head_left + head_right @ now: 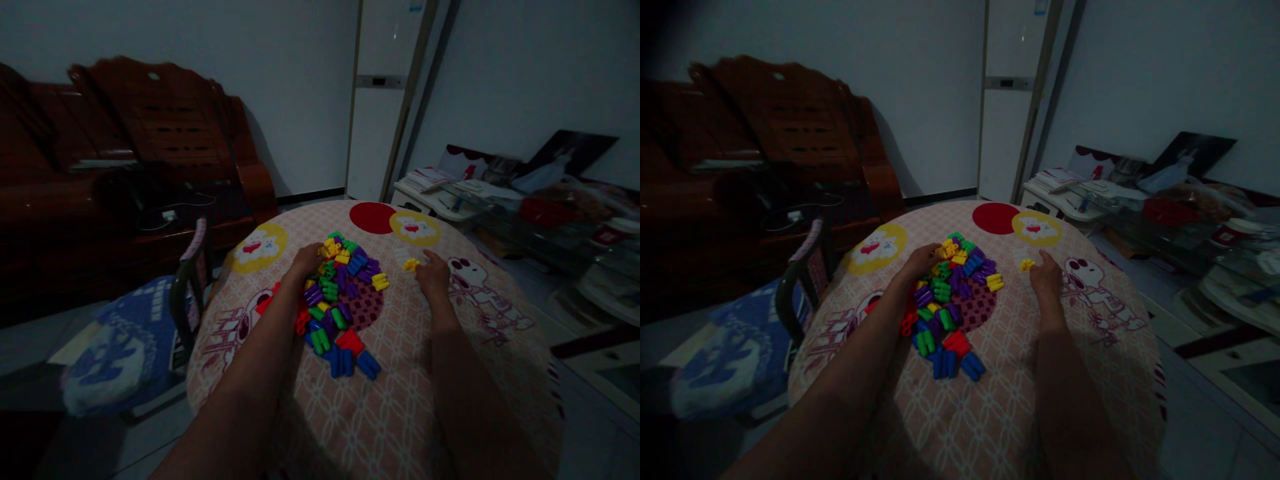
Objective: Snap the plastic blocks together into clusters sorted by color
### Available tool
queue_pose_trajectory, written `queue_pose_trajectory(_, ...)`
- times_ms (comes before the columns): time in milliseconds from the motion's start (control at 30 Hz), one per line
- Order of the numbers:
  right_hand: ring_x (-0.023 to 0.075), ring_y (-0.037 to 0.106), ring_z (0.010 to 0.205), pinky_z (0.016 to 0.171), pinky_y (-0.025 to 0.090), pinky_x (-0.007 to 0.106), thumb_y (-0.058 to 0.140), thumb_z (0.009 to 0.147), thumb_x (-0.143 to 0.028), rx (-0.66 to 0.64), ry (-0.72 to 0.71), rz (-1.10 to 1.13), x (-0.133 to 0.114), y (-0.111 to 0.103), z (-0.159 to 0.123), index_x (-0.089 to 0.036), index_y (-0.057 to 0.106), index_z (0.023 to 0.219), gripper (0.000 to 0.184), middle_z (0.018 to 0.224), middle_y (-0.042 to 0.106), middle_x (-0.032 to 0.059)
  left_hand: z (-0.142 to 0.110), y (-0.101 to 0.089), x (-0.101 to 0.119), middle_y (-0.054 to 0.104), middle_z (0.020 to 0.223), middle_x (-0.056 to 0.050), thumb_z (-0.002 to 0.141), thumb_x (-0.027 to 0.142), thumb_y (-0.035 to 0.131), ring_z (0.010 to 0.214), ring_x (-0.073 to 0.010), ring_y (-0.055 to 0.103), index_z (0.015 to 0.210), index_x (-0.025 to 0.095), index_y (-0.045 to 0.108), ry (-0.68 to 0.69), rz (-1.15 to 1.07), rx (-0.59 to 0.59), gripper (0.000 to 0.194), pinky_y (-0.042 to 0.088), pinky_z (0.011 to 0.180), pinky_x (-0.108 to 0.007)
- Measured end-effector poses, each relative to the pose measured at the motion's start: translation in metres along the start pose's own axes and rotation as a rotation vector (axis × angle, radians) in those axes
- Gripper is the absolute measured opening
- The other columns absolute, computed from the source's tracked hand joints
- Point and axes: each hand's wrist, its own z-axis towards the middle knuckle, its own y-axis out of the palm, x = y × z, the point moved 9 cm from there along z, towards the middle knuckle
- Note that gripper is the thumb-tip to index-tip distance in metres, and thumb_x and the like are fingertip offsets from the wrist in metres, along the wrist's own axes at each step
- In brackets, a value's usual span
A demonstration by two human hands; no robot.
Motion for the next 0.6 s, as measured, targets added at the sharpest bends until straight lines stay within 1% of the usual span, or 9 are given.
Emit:
queue_pose_trajectory(100,0.0271,0.069,0.085,0.084,0.055,0.04,0.053,0.071,-0.023,0.042,0.047,0.063,0.004,-0.006,0.001,-0.009,0.063,0.129,0.061,0.089,0.074,0.0112,-0.001,0.002,0.0,0.076,0.103,-0.009,0.078,0.025,0.066,0.097,-0.0247,0.07,0.108,0.02,0.071,0.0,-0.002,0.023,0.031,0.053,0.088,-0.032)
queue_pose_trajectory(167,0.0261,0.069,0.082,0.08,0.056,0.038,0.053,0.07,-0.023,0.069,0.065,0.108,0.003,-0.01,0.002,-0.01,0.063,0.13,0.062,0.086,0.073,0.0099,-0.004,0.0,-0.002,0.077,0.093,-0.006,0.075,0.026,0.069,0.089,-0.0229,0.07,0.106,0.02,0.071,-0.014,-0.035,0.045,0.031,0.053,0.083,-0.031)
queue_pose_trajectory(233,0.0247,0.068,0.078,0.075,0.056,0.036,0.054,0.071,-0.024,0.084,0.07,0.171,-0.002,-0.014,0.0,-0.01,0.063,0.13,0.061,0.084,0.073,0.0094,-0.007,-0.007,-0.002,0.076,0.087,-0.004,0.074,0.023,0.069,0.084,-0.0214,0.069,0.105,0.02,0.07,-0.032,-0.068,0.069,0.031,0.053,0.081,-0.03)
queue_pose_trajectory(300,0.0229,0.067,0.07,0.067,0.056,0.034,0.054,0.073,-0.028,0.083,0.083,0.253,-0.01,-0.017,-0.003,-0.01,0.065,0.126,0.058,0.079,0.072,0.0089,-0.01,-0.021,0.004,0.075,0.086,-0.004,0.074,0.02,0.067,0.082,-0.0205,0.069,0.104,0.02,0.07,-0.029,-0.107,0.111,0.031,0.052,0.081,-0.03)
queue_pose_trajectory(367,0.0202,0.063,0.061,0.057,0.053,0.031,0.055,0.073,-0.033,0.061,0.101,0.347,-0.022,-0.018,-0.008,-0.01,0.069,0.118,0.052,0.074,0.07,0.0076,-0.013,-0.037,0.02,0.074,0.089,-0.004,0.074,0.018,0.065,0.081,-0.0192,0.068,0.106,0.018,0.07,0.028,-0.189,0.153,0.033,0.053,0.08,-0.031)
queue_pose_trajectory(433,0.0169,0.059,0.052,0.047,0.048,0.027,0.059,0.071,-0.038,0.008,0.097,0.445,-0.04,-0.016,-0.014,-0.01,0.072,0.106,0.046,0.067,0.067,0.0054,-0.017,-0.046,0.046,0.072,0.092,-0.004,0.073,0.019,0.066,0.078,-0.0173,0.068,0.112,0.017,0.068,0.143,-0.331,0.135,0.039,0.053,0.078,-0.03)
queue_pose_trajectory(533,0.0119,0.05,0.043,0.04,0.04,0.024,0.064,0.067,-0.044,-0.132,0.037,0.569,-0.075,-0.005,-0.026,-0.012,0.073,0.091,0.041,0.059,0.063,0.0019,-0.027,-0.041,0.09,0.07,0.089,-0.003,0.072,0.018,0.066,0.076,-0.0148,0.066,0.12,0.015,0.063,0.311,-0.529,0.003,0.049,0.054,0.074,-0.028)
queue_pose_trajectory(600,0.0103,0.047,0.04,0.039,0.038,0.023,0.066,0.066,-0.046,-0.253,-0.007,0.616,-0.098,0.006,-0.036,-0.013,0.074,0.088,0.04,0.056,0.062,0.0004,-0.034,-0.031,0.112,0.069,0.087,-0.003,0.071,0.015,0.066,0.076,-0.0142,0.066,0.123,0.014,0.061,0.387,-0.566,-0.067,0.051,0.054,0.074,-0.027)
